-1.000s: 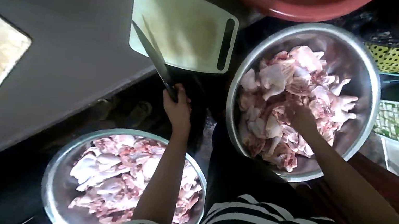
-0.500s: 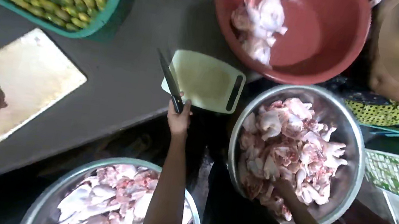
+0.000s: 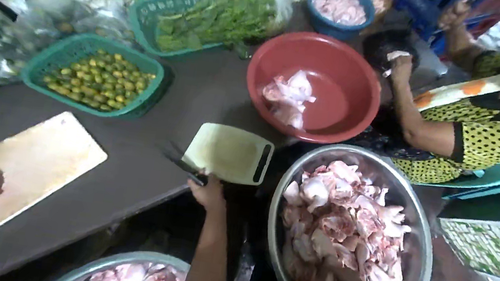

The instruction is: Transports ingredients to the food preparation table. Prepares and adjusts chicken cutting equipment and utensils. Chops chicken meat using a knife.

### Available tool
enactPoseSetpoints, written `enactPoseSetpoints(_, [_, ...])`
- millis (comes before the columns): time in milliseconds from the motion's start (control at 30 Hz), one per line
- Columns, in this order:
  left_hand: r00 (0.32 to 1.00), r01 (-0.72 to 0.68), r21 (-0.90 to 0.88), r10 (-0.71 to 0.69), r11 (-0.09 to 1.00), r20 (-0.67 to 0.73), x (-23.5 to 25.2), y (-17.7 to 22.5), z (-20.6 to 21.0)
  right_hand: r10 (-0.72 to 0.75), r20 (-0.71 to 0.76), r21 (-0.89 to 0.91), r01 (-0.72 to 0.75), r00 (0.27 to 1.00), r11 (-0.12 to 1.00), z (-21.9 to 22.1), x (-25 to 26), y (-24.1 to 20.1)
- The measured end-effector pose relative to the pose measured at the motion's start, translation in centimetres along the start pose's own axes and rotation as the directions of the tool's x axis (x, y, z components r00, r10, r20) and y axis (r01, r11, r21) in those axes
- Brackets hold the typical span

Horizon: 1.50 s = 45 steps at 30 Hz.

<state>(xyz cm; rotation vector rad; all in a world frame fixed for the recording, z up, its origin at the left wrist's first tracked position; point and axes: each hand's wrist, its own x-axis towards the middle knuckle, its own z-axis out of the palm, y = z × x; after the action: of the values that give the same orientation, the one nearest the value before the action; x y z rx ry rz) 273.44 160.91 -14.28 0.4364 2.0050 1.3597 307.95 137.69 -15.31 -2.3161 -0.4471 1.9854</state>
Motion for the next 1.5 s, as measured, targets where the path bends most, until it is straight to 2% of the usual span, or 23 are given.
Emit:
enactPoseSetpoints(67, [0.999, 0.012, -0.095, -0.016, 0.995, -0.033, 0.1, -0.2, -0.1, -0.032, -0.008, 0.063, 0.032, 0.999, 0.997, -0.4, -1.7, -0.1])
enactPoseSetpoints(167, [0.991, 0.064, -0.306, -0.096, 0.950, -0.089, 0.0, 0.0, 0.3, -0.146, 0.012, 0.026, 0.146, 0.989, 0.989, -1.8, -3.6, 0.7])
enactPoseSetpoints(267, [0.990, 0.094, -0.518, -0.134, 0.850, -0.042, -0.7, 0.2, -0.6, -0.240, 0.008, 0.194, 0.234, 0.971, 0.953, -2.4, -3.8, 2.5])
enactPoseSetpoints(333, [0.995, 0.080, -0.507, -0.100, 0.858, -0.011, -1.5, 0.4, -1.9, -0.282, -0.002, 0.310, 0.269, 0.959, 0.912, -2.7, -3.7, 3.5])
enactPoseSetpoints(400, [0.996, 0.078, -0.417, -0.089, 0.906, -0.006, -2.7, 1.0, -3.7, -0.313, -0.001, 0.438, 0.282, 0.950, 0.854, -2.7, -3.5, 4.3])
enactPoseSetpoints(500, [0.993, 0.113, -0.352, -0.118, 0.929, 0.007, -5.5, 1.2, -7.3, -0.273, 0.095, 0.663, 0.144, 0.957, 0.734, -2.8, -4.8, 4.4])
enactPoseSetpoints(600, [0.996, 0.089, -0.267, -0.084, 0.960, 0.032, -8.5, 0.4, -11.9, -0.277, 0.177, 0.708, 0.073, 0.944, 0.702, -2.5, -6.5, 3.3])
enactPoseSetpoints(700, [0.989, 0.031, -0.054, -0.022, 0.998, 0.147, -11.3, -2.0, -16.6, -0.367, 0.162, 0.640, 0.185, 0.916, 0.746, -1.6, -9.2, 1.5])
enactPoseSetpoints(767, [0.973, 0.033, 0.089, -0.053, 0.995, 0.225, -12.9, -3.3, -19.3, -0.409, 0.158, 0.604, 0.239, 0.899, 0.760, -0.8, -10.3, -0.1])
enactPoseSetpoints(867, [0.966, 0.034, 0.314, -0.112, 0.949, 0.233, -15.5, -4.1, -22.5, -0.479, 0.177, 0.491, 0.345, 0.860, 0.800, 0.5, -11.6, -2.4])
enactPoseSetpoints(933, [0.971, 0.039, 0.369, -0.122, 0.929, 0.205, -16.5, -4.4, -23.8, -0.528, 0.196, 0.381, 0.432, 0.826, 0.817, 1.8, -12.5, -4.4])
enactPoseSetpoints(1033, [0.978, 0.023, 0.314, -0.087, 0.949, 0.190, -17.6, -4.6, -25.7, -0.586, 0.224, 0.199, 0.552, 0.779, 0.810, 4.5, -13.1, -7.6])
enactPoseSetpoints(1100, [0.977, -0.033, 0.235, -0.018, 0.972, 0.211, -18.1, -4.9, -27.1, -0.635, 0.268, 0.093, 0.637, 0.724, 0.765, 6.7, -13.8, -10.0])
enactPoseSetpoints(1200, [0.972, -0.132, 0.059, 0.117, 0.990, 0.204, -19.5, -5.4, -29.0, -0.714, 0.341, -0.074, 0.775, 0.612, 0.628, 9.7, -14.0, -13.8])
enactPoseSetpoints(1300, [0.969, -0.193, -0.089, 0.204, 0.977, 0.138, -20.8, -5.8, -29.6, -0.746, 0.398, -0.211, 0.845, 0.534, 0.492, 12.1, -13.9, -17.6])
enactPoseSetpoints(1500, [0.983, -0.179, -0.022, 0.180, 0.984, 0.047, -22.6, -6.2, -30.7, -0.724, 0.536, -0.356, 0.894, 0.434, 0.273, 14.4, -11.1, -24.7])
